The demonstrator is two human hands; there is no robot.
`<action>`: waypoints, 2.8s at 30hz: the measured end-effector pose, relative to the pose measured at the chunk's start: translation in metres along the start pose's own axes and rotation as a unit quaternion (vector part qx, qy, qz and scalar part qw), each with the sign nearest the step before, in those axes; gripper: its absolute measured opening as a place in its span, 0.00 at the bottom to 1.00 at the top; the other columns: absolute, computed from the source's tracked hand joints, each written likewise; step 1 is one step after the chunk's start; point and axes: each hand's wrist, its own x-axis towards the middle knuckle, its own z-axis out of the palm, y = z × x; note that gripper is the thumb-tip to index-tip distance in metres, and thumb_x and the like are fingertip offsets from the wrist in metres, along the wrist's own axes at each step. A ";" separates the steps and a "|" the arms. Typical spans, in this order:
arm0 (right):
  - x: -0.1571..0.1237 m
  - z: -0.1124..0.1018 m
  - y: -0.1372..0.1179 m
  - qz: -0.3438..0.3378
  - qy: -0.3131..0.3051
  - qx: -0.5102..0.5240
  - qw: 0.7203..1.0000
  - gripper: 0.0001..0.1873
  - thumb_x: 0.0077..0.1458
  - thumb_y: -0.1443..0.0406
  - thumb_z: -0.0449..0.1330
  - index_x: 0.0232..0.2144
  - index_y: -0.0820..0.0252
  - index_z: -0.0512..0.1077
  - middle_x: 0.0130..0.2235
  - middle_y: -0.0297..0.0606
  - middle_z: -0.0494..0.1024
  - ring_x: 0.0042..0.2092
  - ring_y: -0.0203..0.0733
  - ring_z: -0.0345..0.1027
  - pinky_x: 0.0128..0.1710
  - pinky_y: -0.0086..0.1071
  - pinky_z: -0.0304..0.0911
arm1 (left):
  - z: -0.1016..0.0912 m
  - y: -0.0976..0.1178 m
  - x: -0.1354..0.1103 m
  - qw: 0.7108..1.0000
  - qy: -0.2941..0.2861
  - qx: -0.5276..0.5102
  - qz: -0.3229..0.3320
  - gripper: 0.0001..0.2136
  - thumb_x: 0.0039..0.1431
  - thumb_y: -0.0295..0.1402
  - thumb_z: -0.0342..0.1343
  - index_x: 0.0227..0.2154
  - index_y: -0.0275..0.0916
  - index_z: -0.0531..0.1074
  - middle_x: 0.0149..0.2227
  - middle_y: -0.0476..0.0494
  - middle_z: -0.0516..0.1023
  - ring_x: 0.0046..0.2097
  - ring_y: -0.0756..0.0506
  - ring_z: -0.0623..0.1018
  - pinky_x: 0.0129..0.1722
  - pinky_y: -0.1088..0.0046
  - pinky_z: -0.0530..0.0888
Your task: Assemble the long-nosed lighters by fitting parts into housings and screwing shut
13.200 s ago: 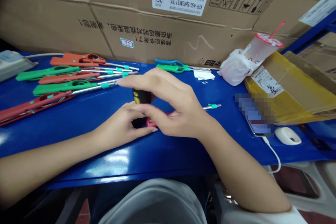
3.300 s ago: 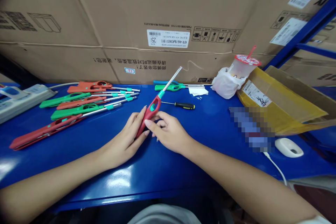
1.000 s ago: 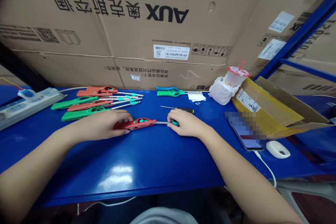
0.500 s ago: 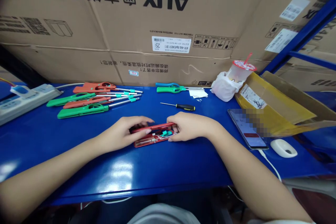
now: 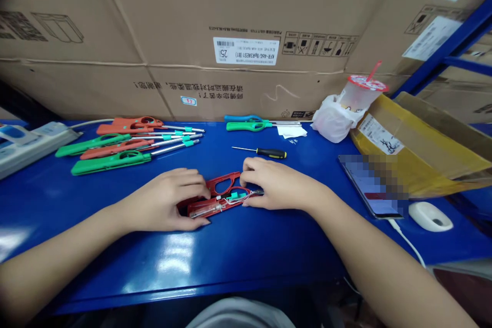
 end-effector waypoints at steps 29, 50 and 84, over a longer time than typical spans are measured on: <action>-0.003 0.000 0.002 -0.068 0.123 -0.015 0.990 0.08 0.66 0.65 0.57 0.39 0.58 0.77 0.41 0.39 0.80 0.41 0.42 0.73 0.41 0.35 0.66 | -0.007 -0.014 0.000 0.997 0.073 -0.003 -0.031 0.16 0.73 0.41 0.48 0.41 0.39 0.79 0.44 0.41 0.81 0.45 0.42 0.77 0.48 0.63 0.72; 0.001 0.019 -0.032 -0.148 0.049 -0.096 0.983 0.08 0.62 0.66 0.62 0.30 0.57 0.68 0.30 0.30 0.74 0.33 0.39 0.63 0.32 0.33 0.50 | 0.008 -0.025 0.003 0.982 0.167 0.003 -0.084 0.09 0.69 0.35 0.54 0.46 0.39 0.76 0.47 0.40 0.77 0.49 0.42 0.76 0.52 0.62 0.72; -0.002 0.003 -0.019 -0.069 -0.013 0.002 0.997 0.13 0.60 0.61 0.62 0.24 0.57 0.67 0.27 0.31 0.70 0.33 0.38 0.64 0.34 0.32 0.54 | 0.005 0.014 -0.003 0.993 0.032 0.016 0.109 0.04 0.67 0.33 0.56 0.35 0.41 0.74 0.30 0.48 0.78 0.32 0.48 0.76 0.33 0.71 0.68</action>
